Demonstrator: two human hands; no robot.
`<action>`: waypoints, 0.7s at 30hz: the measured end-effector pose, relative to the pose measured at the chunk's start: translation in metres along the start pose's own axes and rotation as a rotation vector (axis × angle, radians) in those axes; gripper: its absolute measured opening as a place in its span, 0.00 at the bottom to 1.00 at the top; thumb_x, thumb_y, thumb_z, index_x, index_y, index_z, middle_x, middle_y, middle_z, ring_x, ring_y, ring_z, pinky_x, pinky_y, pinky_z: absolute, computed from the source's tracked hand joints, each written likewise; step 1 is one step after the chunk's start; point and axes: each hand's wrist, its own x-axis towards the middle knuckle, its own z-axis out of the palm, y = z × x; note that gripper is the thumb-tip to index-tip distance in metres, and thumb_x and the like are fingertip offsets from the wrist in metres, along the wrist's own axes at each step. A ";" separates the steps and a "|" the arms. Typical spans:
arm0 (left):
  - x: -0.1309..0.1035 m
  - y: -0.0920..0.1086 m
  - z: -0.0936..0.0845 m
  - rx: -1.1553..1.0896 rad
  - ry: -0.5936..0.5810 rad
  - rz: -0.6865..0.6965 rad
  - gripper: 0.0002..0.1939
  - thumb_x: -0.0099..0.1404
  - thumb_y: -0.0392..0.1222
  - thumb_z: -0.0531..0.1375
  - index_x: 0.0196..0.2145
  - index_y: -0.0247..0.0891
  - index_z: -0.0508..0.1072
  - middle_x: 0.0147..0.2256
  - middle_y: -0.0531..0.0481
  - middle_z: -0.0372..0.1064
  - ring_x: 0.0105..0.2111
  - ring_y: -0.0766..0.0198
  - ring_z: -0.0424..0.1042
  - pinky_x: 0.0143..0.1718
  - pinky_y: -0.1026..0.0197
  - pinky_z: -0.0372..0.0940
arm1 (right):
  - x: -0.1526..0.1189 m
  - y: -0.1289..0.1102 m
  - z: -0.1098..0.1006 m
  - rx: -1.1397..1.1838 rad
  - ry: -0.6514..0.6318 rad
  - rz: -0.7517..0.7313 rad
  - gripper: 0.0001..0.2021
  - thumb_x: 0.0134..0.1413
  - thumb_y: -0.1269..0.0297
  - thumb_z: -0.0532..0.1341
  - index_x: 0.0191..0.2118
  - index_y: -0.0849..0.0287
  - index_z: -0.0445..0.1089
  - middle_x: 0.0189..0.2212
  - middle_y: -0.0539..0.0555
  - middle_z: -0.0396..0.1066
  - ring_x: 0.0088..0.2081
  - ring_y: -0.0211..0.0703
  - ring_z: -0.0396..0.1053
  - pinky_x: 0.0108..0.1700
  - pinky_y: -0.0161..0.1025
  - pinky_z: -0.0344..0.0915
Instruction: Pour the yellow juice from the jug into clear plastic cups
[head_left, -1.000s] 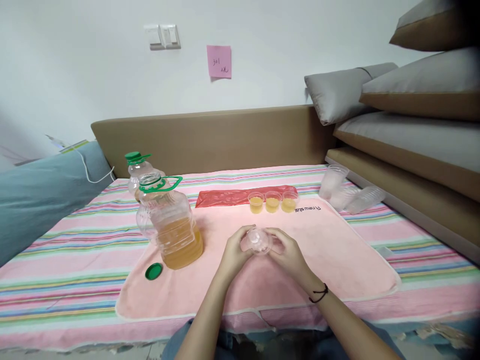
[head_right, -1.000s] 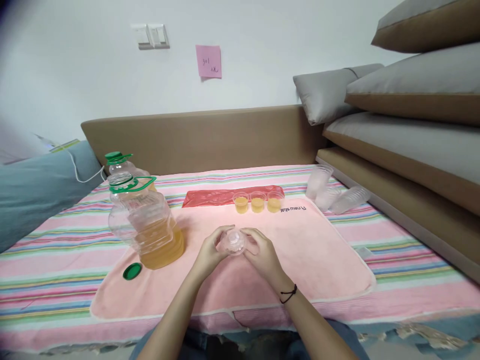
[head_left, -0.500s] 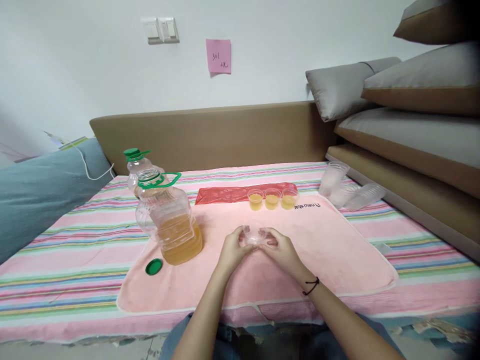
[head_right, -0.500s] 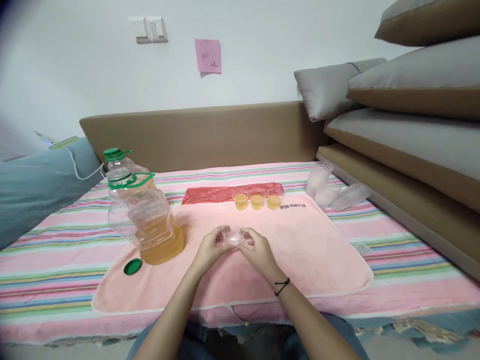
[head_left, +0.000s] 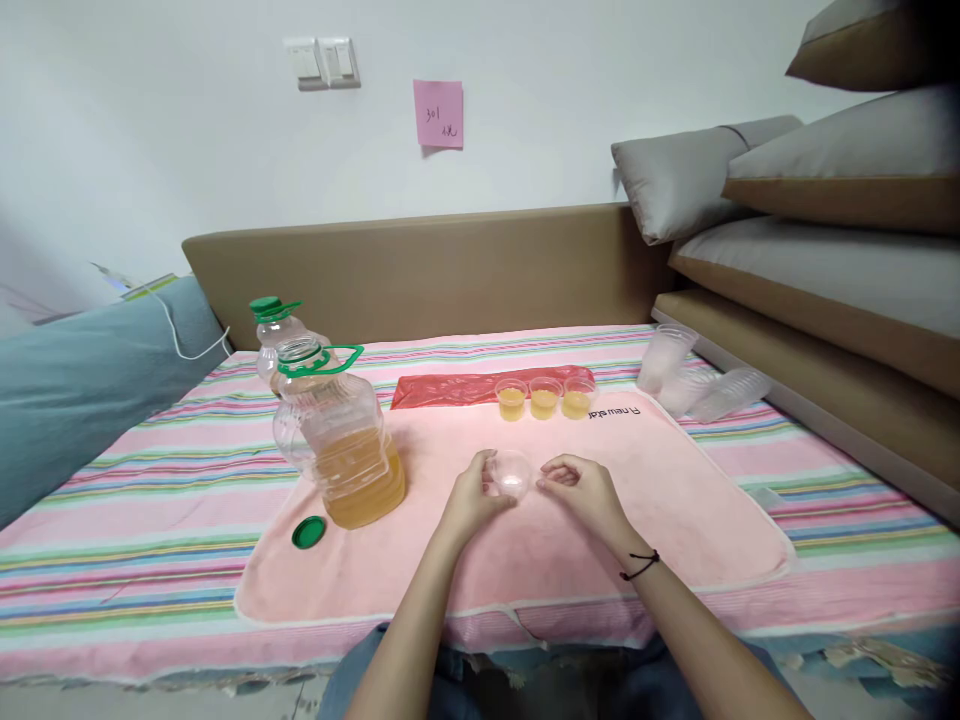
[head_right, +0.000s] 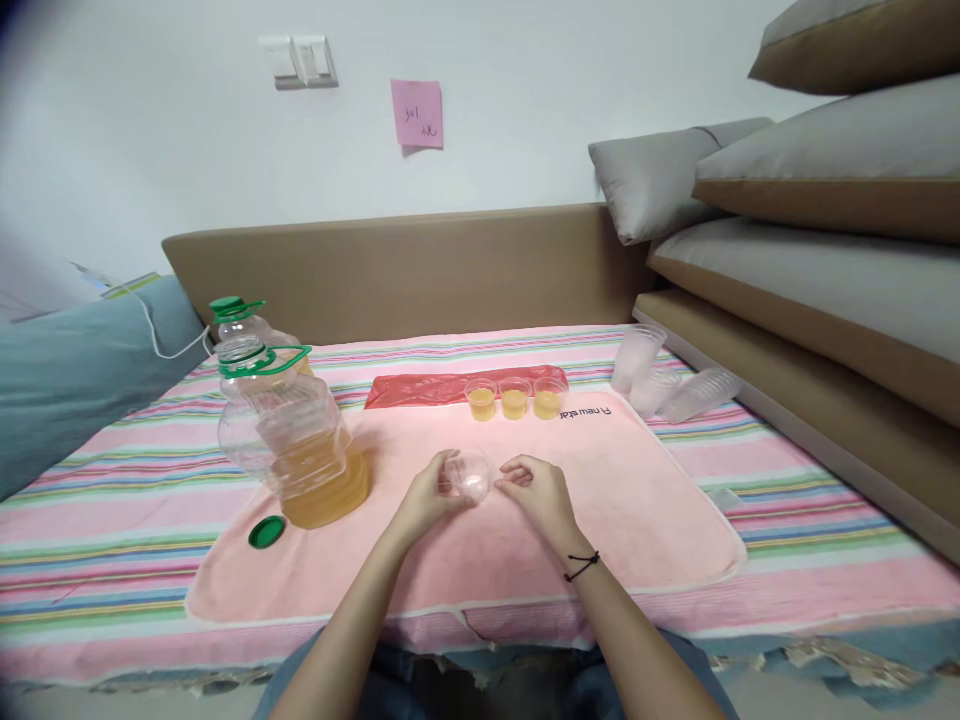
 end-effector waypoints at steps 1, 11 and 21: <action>-0.001 0.001 -0.002 -0.002 0.002 -0.008 0.37 0.43 0.33 0.68 0.52 0.36 0.64 0.47 0.43 0.71 0.42 0.58 0.72 0.44 0.57 0.65 | 0.000 -0.001 -0.001 -0.001 -0.001 0.004 0.09 0.40 0.63 0.67 0.30 0.61 0.74 0.27 0.55 0.77 0.30 0.45 0.74 0.36 0.42 0.69; -0.006 0.014 -0.024 -0.031 0.025 -0.056 0.37 0.44 0.38 0.69 0.53 0.37 0.64 0.49 0.38 0.69 0.41 0.58 0.71 0.44 0.54 0.66 | 0.002 0.001 -0.001 -0.003 -0.010 -0.043 0.05 0.46 0.64 0.63 0.28 0.58 0.76 0.29 0.53 0.78 0.33 0.46 0.75 0.37 0.40 0.68; -0.003 0.016 -0.041 0.093 -0.010 -0.119 0.39 0.43 0.46 0.69 0.52 0.36 0.65 0.49 0.38 0.70 0.42 0.53 0.72 0.45 0.49 0.68 | 0.044 0.033 -0.127 0.019 0.524 0.067 0.18 0.47 0.51 0.61 0.37 0.61 0.71 0.35 0.59 0.76 0.36 0.47 0.74 0.38 0.42 0.70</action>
